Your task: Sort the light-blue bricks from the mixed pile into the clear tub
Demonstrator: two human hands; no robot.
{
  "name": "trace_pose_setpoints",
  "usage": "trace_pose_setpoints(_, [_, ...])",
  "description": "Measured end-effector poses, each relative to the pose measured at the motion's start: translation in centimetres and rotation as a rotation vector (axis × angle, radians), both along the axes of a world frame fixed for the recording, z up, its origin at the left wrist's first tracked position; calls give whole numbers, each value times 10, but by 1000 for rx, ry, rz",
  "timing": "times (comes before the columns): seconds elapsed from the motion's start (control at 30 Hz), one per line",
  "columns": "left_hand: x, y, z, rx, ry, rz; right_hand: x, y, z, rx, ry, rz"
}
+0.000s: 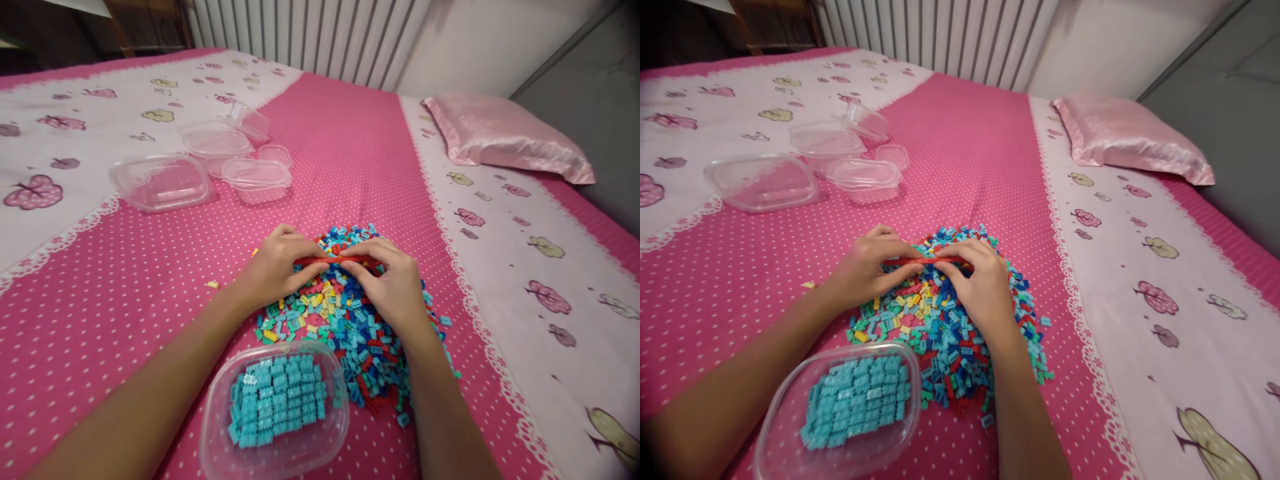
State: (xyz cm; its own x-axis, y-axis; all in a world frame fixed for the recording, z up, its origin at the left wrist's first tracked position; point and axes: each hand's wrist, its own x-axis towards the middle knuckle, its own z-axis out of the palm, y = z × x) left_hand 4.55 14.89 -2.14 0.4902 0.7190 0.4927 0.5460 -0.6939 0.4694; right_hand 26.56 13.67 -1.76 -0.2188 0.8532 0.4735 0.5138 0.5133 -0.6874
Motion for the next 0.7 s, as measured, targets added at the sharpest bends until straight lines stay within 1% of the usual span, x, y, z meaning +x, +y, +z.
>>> trace_pose_setpoints(0.2, [-7,3,-1,-50,51,-4,0,1,-5,6,-75,-15])
trace_pose_setpoints(0.33, [-12,7,-3,-89,61,1,1,2,-9,59,-151,-80])
trace_pose_setpoints(0.43, [-14,9,-4,-125,78,-26,1,2,-10,58,-187,-119])
trace_pose_setpoints(0.57, [-16,11,-4,-161,101,-47,0,1,-8,20,-187,-92])
trace_pose_setpoints(0.7, [-22,12,-1,-202,121,-45,2,-3,-1,14,-225,-90])
